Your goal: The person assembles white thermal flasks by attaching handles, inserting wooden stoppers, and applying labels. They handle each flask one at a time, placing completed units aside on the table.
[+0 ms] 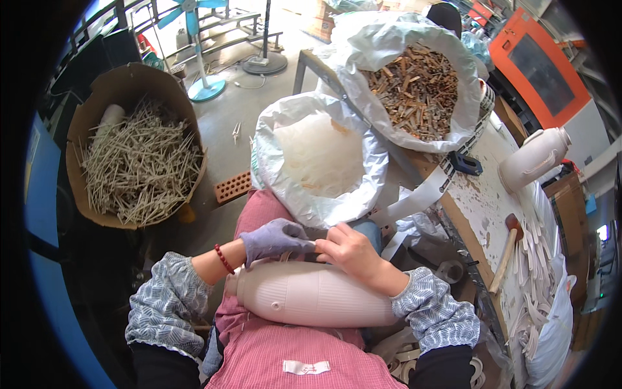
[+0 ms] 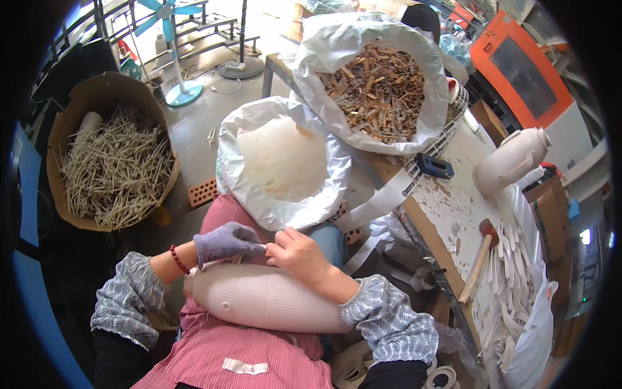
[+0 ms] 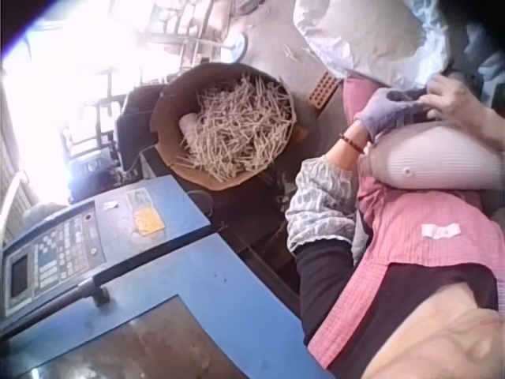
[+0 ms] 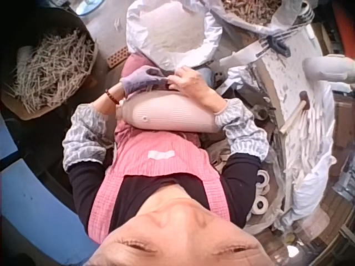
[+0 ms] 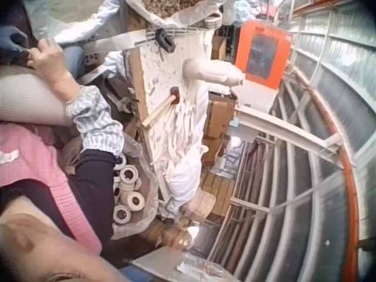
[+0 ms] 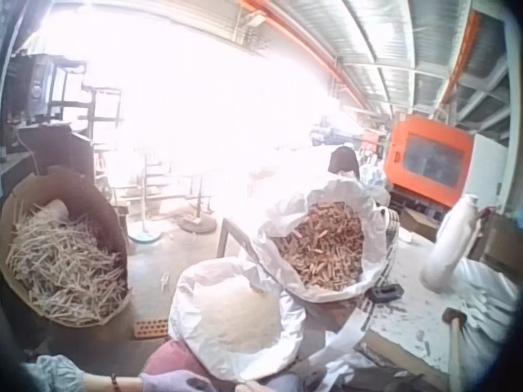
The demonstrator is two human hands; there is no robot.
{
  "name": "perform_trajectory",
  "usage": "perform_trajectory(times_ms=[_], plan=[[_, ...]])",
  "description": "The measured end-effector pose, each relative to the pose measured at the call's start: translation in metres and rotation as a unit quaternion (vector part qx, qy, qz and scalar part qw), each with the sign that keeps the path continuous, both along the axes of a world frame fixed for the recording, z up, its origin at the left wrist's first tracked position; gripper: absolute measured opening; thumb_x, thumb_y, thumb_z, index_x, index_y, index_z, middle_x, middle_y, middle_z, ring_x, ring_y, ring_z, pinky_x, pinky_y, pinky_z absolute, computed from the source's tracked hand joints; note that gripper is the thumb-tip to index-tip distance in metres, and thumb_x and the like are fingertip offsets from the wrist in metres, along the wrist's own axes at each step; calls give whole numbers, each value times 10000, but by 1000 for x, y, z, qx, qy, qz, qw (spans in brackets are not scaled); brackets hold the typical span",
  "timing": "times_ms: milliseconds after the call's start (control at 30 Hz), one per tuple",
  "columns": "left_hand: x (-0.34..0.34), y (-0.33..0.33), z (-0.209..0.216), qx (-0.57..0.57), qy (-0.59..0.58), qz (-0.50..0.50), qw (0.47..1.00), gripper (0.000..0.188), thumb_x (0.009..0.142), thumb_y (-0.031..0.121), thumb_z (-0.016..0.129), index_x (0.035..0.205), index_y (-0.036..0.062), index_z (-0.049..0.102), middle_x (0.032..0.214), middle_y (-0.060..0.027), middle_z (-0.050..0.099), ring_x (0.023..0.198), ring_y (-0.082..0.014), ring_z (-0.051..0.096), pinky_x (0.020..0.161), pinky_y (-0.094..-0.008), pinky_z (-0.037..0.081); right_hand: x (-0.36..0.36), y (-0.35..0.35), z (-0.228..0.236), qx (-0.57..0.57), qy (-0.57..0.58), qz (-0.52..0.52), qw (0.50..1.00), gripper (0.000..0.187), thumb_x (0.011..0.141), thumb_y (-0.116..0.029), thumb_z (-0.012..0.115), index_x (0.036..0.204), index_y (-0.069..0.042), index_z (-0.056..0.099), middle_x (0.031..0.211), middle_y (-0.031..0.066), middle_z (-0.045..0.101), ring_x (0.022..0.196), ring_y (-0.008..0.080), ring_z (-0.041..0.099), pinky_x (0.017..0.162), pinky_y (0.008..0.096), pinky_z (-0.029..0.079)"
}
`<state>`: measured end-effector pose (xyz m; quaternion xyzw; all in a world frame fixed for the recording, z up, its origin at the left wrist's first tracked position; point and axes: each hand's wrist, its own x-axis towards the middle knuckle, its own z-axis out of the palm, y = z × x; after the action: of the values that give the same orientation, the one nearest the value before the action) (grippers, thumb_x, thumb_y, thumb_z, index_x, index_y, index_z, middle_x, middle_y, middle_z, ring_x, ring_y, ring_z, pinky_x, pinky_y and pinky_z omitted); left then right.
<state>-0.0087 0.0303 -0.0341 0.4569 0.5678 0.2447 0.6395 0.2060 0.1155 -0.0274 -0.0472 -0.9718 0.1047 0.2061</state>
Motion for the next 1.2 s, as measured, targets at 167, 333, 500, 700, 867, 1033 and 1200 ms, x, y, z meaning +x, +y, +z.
perform_trajectory(times_ms=[167,333,500,700,867,1033,1200], plan=[[5,-10,6,42,48,0,998,335,868,273,700,1062,1,675,881,-50,678,769,-96,603,671,-262,501,-9,117,35,27,150,-118,981,142,809,-40,610,927,-71,682,772,96,638,702,277,624,653,369,510],[3,-27,46,289,172,-62,940,401,799,344,755,1054,44,681,941,-111,689,868,-241,652,808,-346,520,2,247,44,36,54,-381,922,254,818,-83,615,1038,-173,704,924,99,621,899,310,617,788,409,496],[-12,-43,67,485,243,-109,833,360,711,334,805,991,130,706,810,-56,635,800,-251,608,722,-369,493,-1,276,42,-29,-25,-392,919,204,849,-119,623,1042,-116,690,998,125,705,850,299,683,770,362,526],[-21,-67,63,442,224,-129,859,355,710,276,811,1031,160,712,904,-22,658,876,-237,602,784,-372,485,5,219,49,-282,224,-280,890,105,876,-91,665,934,-13,626,837,36,670,763,112,647,705,252,512],[-19,-66,69,471,194,16,860,275,778,288,763,1007,147,707,905,-44,673,745,-252,633,647,-368,507,-11,124,36,-510,223,-81,827,289,859,31,640,1088,-48,482,851,30,613,752,105,610,672,248,503],[-3,-45,78,526,359,70,768,435,789,246,730,1186,124,600,1114,-88,618,918,-274,631,793,-369,506,-31,40,38,-667,52,24,743,599,885,-7,621,1417,-46,349,837,42,566,740,118,602,606,235,461],[-5,-48,67,553,387,-56,736,461,727,101,661,1180,169,618,1231,-82,569,1019,-263,604,837,-388,499,-37,7,61,-732,-119,101,663,657,848,45,625,1422,-32,314,914,54,613,815,113,612,716,255,495]])
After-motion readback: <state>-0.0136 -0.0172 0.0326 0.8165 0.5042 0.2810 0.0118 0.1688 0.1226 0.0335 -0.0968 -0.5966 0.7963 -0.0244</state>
